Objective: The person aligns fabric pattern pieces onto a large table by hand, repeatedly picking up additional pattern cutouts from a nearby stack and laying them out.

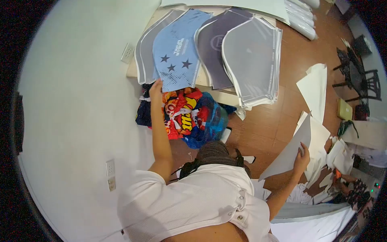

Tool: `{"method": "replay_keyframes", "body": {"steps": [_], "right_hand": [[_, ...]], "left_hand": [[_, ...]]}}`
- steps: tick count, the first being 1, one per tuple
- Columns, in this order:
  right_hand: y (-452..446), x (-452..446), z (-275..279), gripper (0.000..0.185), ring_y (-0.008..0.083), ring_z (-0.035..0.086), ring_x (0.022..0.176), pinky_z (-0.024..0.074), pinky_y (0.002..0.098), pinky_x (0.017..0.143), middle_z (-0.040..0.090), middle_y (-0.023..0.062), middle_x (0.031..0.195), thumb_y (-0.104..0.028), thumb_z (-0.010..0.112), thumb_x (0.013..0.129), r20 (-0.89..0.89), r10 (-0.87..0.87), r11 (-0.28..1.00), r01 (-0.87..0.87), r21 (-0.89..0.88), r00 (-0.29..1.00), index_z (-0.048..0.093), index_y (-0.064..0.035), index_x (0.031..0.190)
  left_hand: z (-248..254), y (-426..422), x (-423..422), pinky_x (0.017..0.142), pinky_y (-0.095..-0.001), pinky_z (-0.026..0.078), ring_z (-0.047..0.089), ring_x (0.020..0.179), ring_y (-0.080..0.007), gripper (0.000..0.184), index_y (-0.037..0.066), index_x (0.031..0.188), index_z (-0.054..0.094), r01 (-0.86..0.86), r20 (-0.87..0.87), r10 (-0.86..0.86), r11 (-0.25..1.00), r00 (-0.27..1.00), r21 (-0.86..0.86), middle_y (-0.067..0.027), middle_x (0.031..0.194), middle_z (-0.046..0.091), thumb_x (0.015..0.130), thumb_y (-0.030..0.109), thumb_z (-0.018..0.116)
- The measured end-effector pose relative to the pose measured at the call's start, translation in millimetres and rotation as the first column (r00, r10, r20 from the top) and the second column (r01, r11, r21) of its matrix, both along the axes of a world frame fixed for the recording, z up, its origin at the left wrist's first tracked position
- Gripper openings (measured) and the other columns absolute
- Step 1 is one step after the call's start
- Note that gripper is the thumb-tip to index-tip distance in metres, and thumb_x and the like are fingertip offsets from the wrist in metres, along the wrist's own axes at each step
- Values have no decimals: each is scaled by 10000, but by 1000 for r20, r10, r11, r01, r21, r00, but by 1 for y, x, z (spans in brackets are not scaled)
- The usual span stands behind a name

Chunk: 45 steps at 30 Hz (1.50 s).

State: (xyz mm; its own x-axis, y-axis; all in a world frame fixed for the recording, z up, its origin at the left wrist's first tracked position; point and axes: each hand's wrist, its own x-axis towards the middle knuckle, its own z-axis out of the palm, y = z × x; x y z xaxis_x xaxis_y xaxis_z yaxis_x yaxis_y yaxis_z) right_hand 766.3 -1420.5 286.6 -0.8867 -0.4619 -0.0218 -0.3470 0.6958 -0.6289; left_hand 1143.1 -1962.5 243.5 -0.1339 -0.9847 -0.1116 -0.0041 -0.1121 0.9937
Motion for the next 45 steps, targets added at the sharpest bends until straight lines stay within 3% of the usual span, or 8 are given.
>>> {"method": "replay_keyframes", "body": {"steps": [5,10,14,20,33,35,40,45], "right_hand": [[-32,14,-3,300,232,590,886,441,285,785,621,91,999,27,508,775,18,5,998,-4,-56,1000,580,-53,1055],[-44,26,3,295,246,592,869,443,286,775,623,95,990,11,525,772,-7,6,1000,-6,-8,1000,580,-57,1054],[-43,21,-2,332,236,596,876,457,299,766,620,101,1007,29,528,743,-33,-24,997,21,-75,999,552,-8,1072],[-48,33,29,273,222,594,870,447,285,784,634,108,966,-29,528,768,-307,-305,947,251,-202,902,589,-4,1032],[1,-24,108,727,89,430,489,285,174,436,544,58,595,-594,237,869,658,-59,694,505,-514,751,659,-5,932],[30,-49,92,709,173,542,742,403,224,684,621,158,926,-525,184,906,549,118,655,350,-669,827,644,11,966],[142,-46,190,476,137,365,507,345,276,472,459,53,556,-418,676,666,99,-97,948,122,-295,990,543,37,623],[249,-72,87,284,312,508,512,422,370,510,583,152,641,-248,528,761,-177,-384,923,374,-84,906,586,1,637]], "left_hand": [[44,38,-30,708,-258,455,571,777,-187,335,23,1094,578,44,617,126,966,777,-253,-121,1015,604,814,206,581],[43,41,-41,624,-287,457,564,656,-214,313,44,1036,616,465,521,770,334,367,-820,-122,857,639,801,249,597],[48,35,-41,590,-327,448,536,575,-264,258,19,907,643,-73,651,413,873,637,-482,-127,712,629,790,244,598],[158,38,-55,577,-323,449,532,548,-224,218,15,749,621,-317,209,784,458,585,-830,-95,654,613,776,231,639],[261,276,-265,841,-301,466,605,913,-149,313,98,983,633,543,567,-281,-165,775,-824,0,1028,624,675,43,619],[243,338,-303,816,-292,480,618,870,-155,287,106,944,641,570,669,-363,-351,648,-743,-10,976,642,662,48,645],[191,504,-372,715,-271,498,622,787,-153,119,94,830,590,462,780,-513,-628,358,-626,-11,915,645,721,87,638],[146,624,-406,686,-247,463,605,792,-147,171,41,928,591,553,725,-683,-640,-92,-533,-53,943,635,759,66,601]]}}
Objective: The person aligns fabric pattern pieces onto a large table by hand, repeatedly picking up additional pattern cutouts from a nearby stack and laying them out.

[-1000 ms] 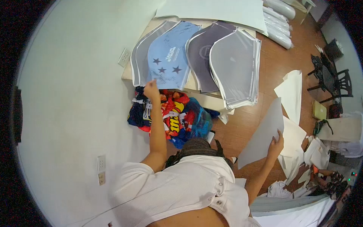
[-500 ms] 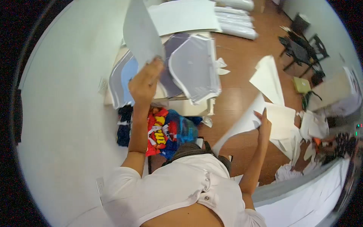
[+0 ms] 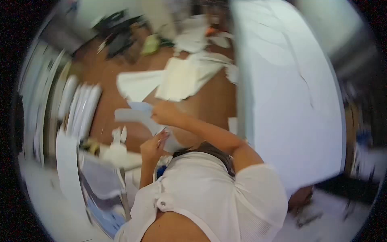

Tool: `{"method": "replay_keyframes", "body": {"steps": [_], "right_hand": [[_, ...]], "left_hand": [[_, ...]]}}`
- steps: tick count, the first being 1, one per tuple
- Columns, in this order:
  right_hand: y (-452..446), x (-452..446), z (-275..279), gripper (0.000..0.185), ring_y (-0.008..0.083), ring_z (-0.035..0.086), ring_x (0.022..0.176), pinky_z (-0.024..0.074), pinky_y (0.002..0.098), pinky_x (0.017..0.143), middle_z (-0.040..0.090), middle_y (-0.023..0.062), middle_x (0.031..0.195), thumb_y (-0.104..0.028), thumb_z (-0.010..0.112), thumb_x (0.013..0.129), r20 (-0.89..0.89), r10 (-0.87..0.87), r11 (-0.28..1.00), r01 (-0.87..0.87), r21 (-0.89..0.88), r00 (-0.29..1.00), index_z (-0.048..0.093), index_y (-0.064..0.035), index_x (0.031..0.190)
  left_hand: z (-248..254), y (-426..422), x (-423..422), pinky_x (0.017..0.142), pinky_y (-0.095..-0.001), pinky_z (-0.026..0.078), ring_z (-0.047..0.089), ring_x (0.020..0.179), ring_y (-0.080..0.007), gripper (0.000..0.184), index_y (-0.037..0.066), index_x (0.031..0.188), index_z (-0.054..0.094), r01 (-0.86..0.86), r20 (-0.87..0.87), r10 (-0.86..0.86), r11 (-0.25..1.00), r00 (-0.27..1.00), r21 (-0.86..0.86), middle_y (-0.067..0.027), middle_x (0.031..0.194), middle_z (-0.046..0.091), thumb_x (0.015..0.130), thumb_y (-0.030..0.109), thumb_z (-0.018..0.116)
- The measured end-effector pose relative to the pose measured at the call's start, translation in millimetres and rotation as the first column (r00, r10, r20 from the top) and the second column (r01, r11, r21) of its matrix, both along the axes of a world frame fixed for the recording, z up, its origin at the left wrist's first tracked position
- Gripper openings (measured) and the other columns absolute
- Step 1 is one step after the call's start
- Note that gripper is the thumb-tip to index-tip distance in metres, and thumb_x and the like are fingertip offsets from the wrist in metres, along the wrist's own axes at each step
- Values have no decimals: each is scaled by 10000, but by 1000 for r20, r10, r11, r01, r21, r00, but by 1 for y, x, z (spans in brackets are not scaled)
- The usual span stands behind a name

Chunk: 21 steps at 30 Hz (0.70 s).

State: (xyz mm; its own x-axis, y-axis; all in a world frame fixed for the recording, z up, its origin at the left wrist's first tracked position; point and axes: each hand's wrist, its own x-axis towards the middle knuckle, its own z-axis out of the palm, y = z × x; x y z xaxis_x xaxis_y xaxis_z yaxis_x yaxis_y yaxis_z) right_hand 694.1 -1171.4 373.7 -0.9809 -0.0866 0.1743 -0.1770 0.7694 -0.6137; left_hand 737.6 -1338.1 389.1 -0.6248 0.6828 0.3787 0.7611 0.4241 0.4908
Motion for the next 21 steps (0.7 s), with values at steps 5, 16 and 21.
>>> {"method": "replay_keyframes", "body": {"steps": [5,16,21], "right_hand": [[111,1,-44,275,282,475,473,397,340,469,566,139,589,-188,504,783,-136,-272,961,262,-88,953,564,24,619],[288,32,8,372,75,346,473,300,228,442,444,-20,512,-257,616,807,50,-660,511,496,-702,750,525,44,609],[346,24,-6,359,74,360,473,319,206,445,445,-20,520,-267,639,788,326,-750,213,678,-704,575,523,20,606]], "left_hand": [[-75,75,-16,805,-266,419,551,920,-168,234,64,1037,553,-48,563,-171,934,808,353,-94,1092,575,812,131,542],[-239,227,-111,880,-350,375,454,1075,-241,420,114,1261,371,-283,706,-433,901,-561,328,-103,1246,445,893,314,390],[-167,307,-192,875,-360,394,457,1093,-245,452,130,1318,298,-423,567,-582,813,-583,399,-114,1284,415,900,284,378]]}}
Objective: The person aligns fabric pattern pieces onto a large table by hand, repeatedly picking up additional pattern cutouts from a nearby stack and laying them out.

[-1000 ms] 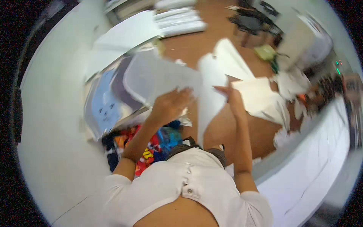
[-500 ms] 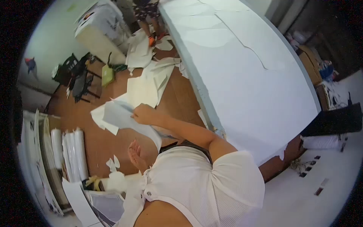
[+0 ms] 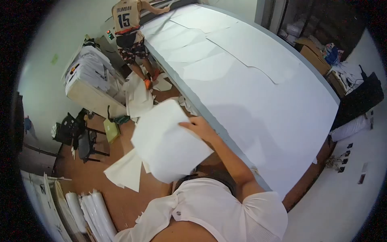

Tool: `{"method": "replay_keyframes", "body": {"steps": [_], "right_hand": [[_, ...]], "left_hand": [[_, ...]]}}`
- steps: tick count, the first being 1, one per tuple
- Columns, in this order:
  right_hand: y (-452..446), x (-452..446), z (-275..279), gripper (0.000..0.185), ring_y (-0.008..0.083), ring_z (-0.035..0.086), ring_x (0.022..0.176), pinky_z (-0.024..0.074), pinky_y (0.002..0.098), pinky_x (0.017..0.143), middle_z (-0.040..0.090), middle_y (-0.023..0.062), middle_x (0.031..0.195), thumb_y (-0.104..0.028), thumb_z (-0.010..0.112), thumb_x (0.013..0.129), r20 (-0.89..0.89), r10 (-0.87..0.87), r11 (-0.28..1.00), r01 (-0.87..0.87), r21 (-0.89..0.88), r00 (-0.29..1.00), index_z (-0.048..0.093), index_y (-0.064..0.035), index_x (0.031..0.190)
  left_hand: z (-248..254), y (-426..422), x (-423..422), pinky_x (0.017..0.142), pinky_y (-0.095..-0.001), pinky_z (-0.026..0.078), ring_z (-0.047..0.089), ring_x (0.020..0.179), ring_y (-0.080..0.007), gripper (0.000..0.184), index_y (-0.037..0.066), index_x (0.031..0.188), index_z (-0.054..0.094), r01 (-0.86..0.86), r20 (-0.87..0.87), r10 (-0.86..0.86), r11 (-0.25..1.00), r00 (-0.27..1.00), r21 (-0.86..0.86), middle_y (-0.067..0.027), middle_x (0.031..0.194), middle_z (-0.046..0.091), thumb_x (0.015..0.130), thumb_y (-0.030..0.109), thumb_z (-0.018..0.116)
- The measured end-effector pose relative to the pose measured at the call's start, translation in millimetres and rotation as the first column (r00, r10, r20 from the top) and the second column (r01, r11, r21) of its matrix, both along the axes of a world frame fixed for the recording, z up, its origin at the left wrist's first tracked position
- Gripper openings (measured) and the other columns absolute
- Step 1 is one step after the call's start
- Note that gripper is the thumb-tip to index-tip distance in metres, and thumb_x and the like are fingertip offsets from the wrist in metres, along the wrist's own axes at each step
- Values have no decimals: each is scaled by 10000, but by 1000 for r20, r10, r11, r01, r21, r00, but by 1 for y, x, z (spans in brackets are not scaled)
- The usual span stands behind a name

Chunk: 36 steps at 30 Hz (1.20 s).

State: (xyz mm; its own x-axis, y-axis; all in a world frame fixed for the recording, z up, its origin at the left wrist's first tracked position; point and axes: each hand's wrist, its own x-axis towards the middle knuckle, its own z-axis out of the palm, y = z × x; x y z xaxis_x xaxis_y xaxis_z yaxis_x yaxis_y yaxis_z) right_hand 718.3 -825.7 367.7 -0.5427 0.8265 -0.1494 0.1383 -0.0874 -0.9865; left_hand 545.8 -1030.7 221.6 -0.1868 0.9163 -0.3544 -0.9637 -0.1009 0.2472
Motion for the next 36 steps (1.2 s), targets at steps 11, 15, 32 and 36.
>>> {"method": "replay_keyframes", "body": {"steps": [11,15,32,36], "right_hand": [[61,-109,-13,238,56,413,471,344,169,448,510,-17,545,-201,623,802,32,-246,966,248,-68,969,624,26,729],[90,-119,-7,245,73,486,538,400,163,522,585,17,672,-184,611,811,55,-352,923,356,-143,934,638,60,817],[149,18,-134,220,157,564,798,449,249,698,581,105,943,-120,529,862,-432,-889,371,789,-489,150,488,7,1037],[142,13,-211,186,171,569,728,462,252,632,575,92,861,-147,573,839,-134,-991,66,784,-617,-21,497,-1,924]], "left_hand": [[48,136,-206,830,-304,449,537,1032,-213,613,125,1385,179,254,-284,-229,966,931,55,-137,1213,489,841,12,437],[18,195,-240,823,-282,450,552,997,-206,616,70,1358,249,540,-448,-533,832,718,-125,-124,1205,498,796,-62,464],[8,371,-281,897,-267,355,469,1073,-242,523,30,1317,338,594,-513,-633,760,580,-265,-171,1272,424,818,79,488],[-39,385,-319,906,-275,346,466,1068,-249,543,40,1332,307,480,-429,-578,816,694,-323,-185,1253,431,815,49,472]]}}
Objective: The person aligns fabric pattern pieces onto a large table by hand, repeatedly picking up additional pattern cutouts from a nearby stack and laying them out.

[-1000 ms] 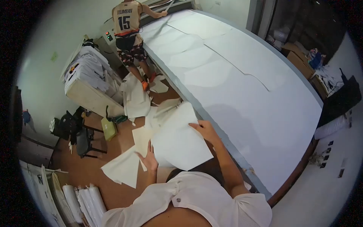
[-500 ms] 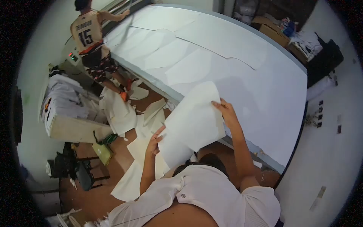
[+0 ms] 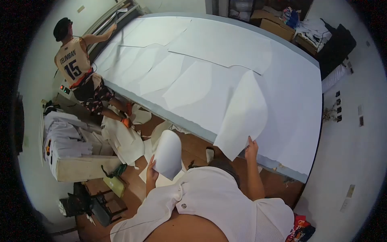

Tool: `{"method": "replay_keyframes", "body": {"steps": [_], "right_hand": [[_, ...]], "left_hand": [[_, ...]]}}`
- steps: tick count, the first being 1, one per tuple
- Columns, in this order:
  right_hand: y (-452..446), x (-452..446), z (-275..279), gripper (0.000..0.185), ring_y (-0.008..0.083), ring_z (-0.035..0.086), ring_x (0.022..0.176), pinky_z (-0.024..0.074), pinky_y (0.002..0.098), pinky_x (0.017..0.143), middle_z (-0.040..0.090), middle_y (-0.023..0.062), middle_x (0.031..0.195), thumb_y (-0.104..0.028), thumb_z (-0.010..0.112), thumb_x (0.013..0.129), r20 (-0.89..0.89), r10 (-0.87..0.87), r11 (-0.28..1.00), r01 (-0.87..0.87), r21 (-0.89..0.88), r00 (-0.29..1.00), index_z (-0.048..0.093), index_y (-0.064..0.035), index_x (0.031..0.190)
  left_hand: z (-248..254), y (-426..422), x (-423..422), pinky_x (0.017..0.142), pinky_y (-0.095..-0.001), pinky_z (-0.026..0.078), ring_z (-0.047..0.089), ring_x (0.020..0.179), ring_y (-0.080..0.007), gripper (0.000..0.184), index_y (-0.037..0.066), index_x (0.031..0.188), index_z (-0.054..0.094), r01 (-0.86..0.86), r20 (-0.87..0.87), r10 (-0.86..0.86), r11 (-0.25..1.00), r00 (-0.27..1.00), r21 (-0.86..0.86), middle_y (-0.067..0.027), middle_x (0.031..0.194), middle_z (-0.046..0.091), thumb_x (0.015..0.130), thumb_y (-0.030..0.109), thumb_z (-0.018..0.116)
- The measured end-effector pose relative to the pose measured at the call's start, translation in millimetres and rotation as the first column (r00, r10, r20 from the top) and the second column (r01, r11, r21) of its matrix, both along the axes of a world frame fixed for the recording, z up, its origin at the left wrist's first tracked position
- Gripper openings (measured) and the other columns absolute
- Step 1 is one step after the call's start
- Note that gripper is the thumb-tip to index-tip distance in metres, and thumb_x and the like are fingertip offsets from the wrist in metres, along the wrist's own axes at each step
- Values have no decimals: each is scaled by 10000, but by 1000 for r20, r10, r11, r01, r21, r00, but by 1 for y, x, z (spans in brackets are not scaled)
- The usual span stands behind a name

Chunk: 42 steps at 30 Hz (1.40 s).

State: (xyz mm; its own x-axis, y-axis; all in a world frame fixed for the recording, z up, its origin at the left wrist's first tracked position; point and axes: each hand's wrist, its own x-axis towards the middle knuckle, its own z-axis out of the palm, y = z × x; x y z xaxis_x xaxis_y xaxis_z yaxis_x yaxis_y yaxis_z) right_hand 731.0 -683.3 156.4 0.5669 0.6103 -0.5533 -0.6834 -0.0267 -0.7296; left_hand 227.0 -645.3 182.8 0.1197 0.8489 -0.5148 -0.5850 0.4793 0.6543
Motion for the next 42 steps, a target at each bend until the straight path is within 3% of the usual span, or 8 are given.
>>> {"method": "replay_keyframes", "body": {"steps": [3,10,28,29,32,33,37,42], "right_hand": [[11,3,-55,192,166,562,712,457,250,616,570,104,833,-146,584,827,124,-56,998,56,6,991,501,12,898],[100,-5,-52,202,180,562,703,459,259,614,568,113,820,-153,583,819,34,-221,963,224,-148,975,504,18,891],[221,-59,-55,228,214,562,679,464,284,611,565,135,788,-169,582,798,1,-381,783,324,-531,924,513,34,875],[223,-59,-56,230,216,562,678,465,286,611,564,136,786,-170,582,797,33,-360,763,314,-565,932,513,35,874],[227,-76,-80,223,212,565,609,470,287,561,573,132,785,-160,597,785,628,-112,672,525,-523,770,514,19,886],[228,-75,-76,223,212,565,609,470,287,561,573,132,785,-160,597,785,631,-116,667,531,-523,767,514,19,886],[221,-65,-41,195,213,575,532,476,260,455,554,125,702,-75,629,766,217,-87,882,177,-436,972,473,10,846],[227,-71,-43,186,238,606,521,500,254,414,553,145,669,-10,619,759,53,-317,911,320,-259,947,446,10,825]], "left_hand": [[-28,10,-18,909,-290,347,462,1065,-244,521,46,1319,334,-109,-55,106,993,993,-45,-182,1229,446,813,24,457],[-65,48,-16,921,-291,332,470,1040,-233,505,54,1299,373,-176,-210,144,974,967,-145,-169,1181,475,803,3,453],[-63,196,-49,906,-281,334,455,1048,-228,448,55,1265,423,91,-205,-132,976,970,-196,-171,1199,458,823,-6,457],[-64,202,-50,908,-282,333,451,1051,-228,446,55,1263,427,98,-219,-140,977,966,-191,-171,1200,455,822,-5,460],[-71,216,-59,912,-285,327,440,1059,-228,440,55,1255,437,125,-259,-168,977,951,-174,-171,1205,444,820,-4,469],[-73,221,-60,912,-285,327,440,1059,-228,440,55,1255,437,133,-256,-176,975,951,-176,-171,1205,444,820,-4,469],[-80,235,-61,917,-284,317,429,1068,-234,437,58,1250,446,163,-250,-211,966,945,-200,-170,1213,431,818,-2,478],[-88,242,-59,929,-287,307,429,1074,-240,431,62,1241,459,201,-266,-265,948,927,-246,-168,1215,436,816,0,485]]}}
